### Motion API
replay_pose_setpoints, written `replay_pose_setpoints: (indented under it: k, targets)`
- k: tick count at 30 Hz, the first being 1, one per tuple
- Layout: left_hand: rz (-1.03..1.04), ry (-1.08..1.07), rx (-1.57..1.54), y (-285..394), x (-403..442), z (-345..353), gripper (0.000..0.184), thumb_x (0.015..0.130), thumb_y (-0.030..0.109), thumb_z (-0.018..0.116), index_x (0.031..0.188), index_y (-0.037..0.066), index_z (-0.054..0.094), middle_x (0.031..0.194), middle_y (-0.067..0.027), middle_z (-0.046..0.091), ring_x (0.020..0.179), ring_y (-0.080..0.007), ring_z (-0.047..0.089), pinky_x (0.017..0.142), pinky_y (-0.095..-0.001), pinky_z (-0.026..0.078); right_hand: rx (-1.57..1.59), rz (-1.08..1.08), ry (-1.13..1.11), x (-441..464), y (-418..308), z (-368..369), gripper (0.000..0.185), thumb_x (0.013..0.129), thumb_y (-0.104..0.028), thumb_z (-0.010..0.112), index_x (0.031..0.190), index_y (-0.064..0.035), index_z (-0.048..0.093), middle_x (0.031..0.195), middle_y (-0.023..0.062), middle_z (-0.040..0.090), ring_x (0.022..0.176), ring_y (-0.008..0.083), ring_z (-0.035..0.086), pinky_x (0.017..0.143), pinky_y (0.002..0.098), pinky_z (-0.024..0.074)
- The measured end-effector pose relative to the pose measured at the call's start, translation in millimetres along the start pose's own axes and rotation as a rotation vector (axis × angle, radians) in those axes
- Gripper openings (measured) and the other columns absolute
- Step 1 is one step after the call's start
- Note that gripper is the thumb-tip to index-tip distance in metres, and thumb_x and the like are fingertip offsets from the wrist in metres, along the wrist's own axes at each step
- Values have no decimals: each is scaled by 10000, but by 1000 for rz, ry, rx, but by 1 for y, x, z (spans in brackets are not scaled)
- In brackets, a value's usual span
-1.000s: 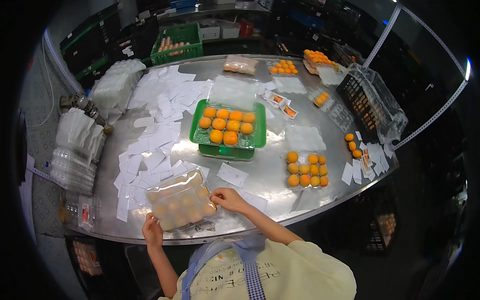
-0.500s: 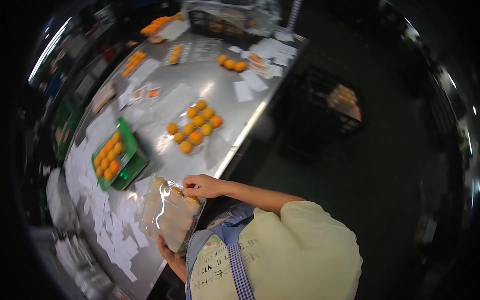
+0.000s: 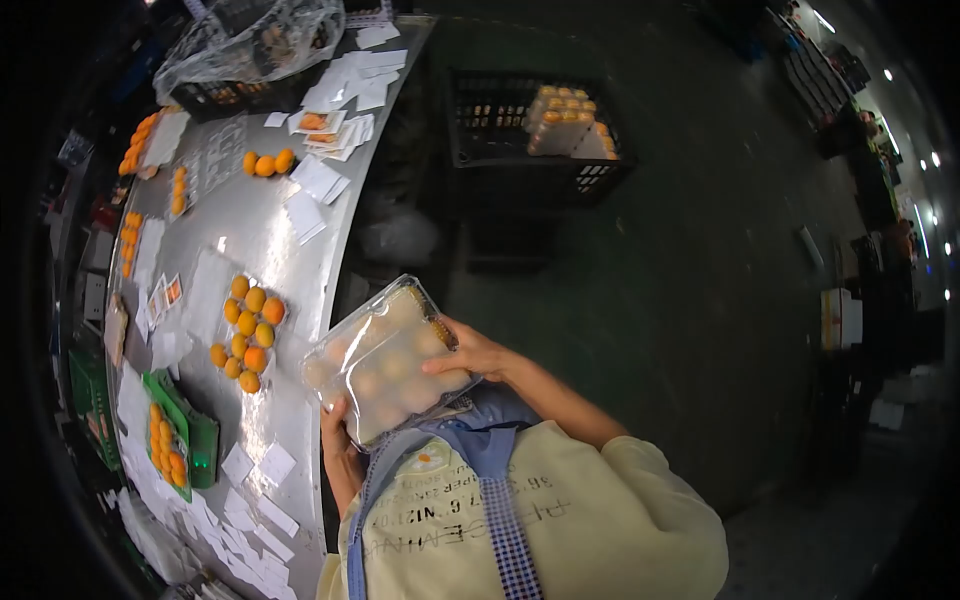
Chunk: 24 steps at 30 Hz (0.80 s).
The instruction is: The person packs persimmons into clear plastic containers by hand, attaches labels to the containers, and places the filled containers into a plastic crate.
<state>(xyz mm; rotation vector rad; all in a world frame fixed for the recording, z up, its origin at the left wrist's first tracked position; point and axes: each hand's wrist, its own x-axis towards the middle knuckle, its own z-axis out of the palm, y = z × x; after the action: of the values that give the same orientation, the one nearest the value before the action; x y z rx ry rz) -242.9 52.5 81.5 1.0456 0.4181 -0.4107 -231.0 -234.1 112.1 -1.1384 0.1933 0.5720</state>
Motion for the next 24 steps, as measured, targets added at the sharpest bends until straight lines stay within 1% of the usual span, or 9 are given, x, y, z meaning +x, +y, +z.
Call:
replay_pose_setpoints:
  k: [4,7,9,10,11,13,15,19,24]
  targets:
    - [-71,-74,104,20,53,46,571,765,202,716,1235,-14,472,1084,-109,605,933,-206,615,794,-326,514,157,-28,74,13,-12,-36,726,713,-93,771,1330,-9,398,1220,97,529,1139,191,496,967,320,411]
    - [-163,-160,179,30,102,78,547,824,281,678,1236,-15,475,1092,-103,598,957,-192,599,809,-323,498,218,-20,209,18,-27,-64,626,735,-54,732,1283,16,436,1143,112,572,1043,197,570,901,327,475]
    - [-271,-291,227,24,148,96,544,850,331,648,1258,20,467,1116,-80,591,984,-183,583,820,-328,484,255,-78,334,11,-35,-85,644,739,-75,736,1297,6,426,1174,123,564,1059,202,568,905,329,475]
    - [-281,-278,283,25,160,122,516,876,368,612,1271,69,468,1150,-57,572,1033,-176,551,859,-319,452,270,-80,415,2,-37,-95,638,742,-75,733,1296,6,427,1173,124,565,1057,202,570,905,331,477]
    - [-209,-332,274,13,181,140,509,887,404,591,1279,106,464,1185,-47,546,1068,-158,515,901,-300,407,285,-78,495,-7,-39,-107,632,744,-76,729,1294,6,429,1171,125,567,1054,202,573,906,334,479]
    - [-231,-285,413,7,212,174,520,885,429,588,1275,108,465,1177,-41,530,1065,-137,492,912,-281,378,306,-85,642,-28,-30,-135,599,750,-74,720,1279,5,451,1153,129,578,1041,206,583,896,344,490]
    - [-235,-288,559,-8,245,199,566,900,455,553,1319,93,435,1211,-79,536,1090,-170,500,930,-326,388,330,-63,811,-57,-22,-155,575,754,-74,715,1266,9,464,1133,131,586,1013,214,597,869,343,505]
    - [-263,-273,629,-34,290,258,598,860,473,601,1282,78,447,1189,-66,526,1106,-182,482,943,-335,381,402,-133,1177,-112,22,-201,545,757,-88,714,1238,22,483,1105,137,595,962,230,618,809,339,532]
    - [-308,-147,667,-98,337,328,745,789,507,676,1302,36,413,1191,-99,510,1073,-205,500,917,-346,411,486,-86,1394,-182,68,-281,584,766,-135,713,1268,30,464,1141,124,593,1008,244,603,878,353,496]
